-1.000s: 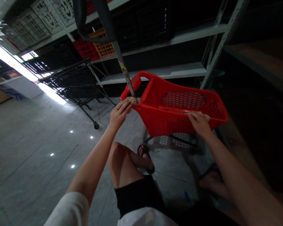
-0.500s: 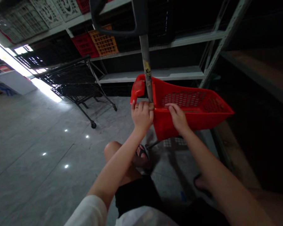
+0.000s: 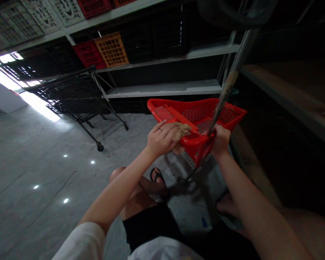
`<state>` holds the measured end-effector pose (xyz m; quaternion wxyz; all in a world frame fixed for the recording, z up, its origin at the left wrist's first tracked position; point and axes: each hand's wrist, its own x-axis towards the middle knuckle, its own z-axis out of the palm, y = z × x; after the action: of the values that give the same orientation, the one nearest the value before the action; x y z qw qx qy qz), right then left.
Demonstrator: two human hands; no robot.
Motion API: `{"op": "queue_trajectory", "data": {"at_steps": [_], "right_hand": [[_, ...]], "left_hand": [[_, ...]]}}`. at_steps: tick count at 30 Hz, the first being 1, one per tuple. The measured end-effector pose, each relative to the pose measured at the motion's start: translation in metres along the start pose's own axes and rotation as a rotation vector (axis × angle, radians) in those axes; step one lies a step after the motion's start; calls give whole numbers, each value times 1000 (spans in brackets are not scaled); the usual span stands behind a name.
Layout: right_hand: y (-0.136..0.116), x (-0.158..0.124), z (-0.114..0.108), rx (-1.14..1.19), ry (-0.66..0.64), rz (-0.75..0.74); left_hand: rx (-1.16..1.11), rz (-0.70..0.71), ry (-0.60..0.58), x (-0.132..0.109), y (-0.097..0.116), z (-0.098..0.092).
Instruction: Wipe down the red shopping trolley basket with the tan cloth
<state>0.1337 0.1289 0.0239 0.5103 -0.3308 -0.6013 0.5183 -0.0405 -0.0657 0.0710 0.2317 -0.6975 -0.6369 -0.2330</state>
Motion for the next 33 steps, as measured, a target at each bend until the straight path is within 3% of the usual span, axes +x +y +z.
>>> {"op": "queue_trajectory", "data": {"at_steps": [5, 8, 10, 12, 15, 18, 21, 24, 28, 31, 33], "right_hand": [[-22, 6, -16, 128, 46, 190], [-33, -7, -17, 48, 232, 51], [-44, -27, -11, -55, 386, -153], [-57, -50, -1, -122, 447, -346], [-79, -70, 16, -273, 254, -531], [-93, -65, 21, -582, 103, -492], [-96, -51, 5, -905, 192, -376], [-98, -38, -29, -1179, 214, -286], [-108, -29, -69, -1466, 0, -116], [-112, -28, -79, -1543, -43, -78], [-110, -29, -76, -1524, -26, -102]], "left_hand": [[-25, -96, -70, 22, -53, -2], [-73, -206, -84, 39, -64, 4], [-96, -254, -67, 46, -55, 12], [-89, -283, -27, 49, -34, 19], [-23, -318, 40, 46, 10, 26], [47, -250, 88, 45, 55, 29], [51, -101, 88, 53, 85, 28], [20, -103, 52, 66, 90, 22], [-63, -254, -8, 69, 67, 10], [-92, -336, -31, 62, 49, 2], [-112, -414, -12, 61, 50, 2]]}}
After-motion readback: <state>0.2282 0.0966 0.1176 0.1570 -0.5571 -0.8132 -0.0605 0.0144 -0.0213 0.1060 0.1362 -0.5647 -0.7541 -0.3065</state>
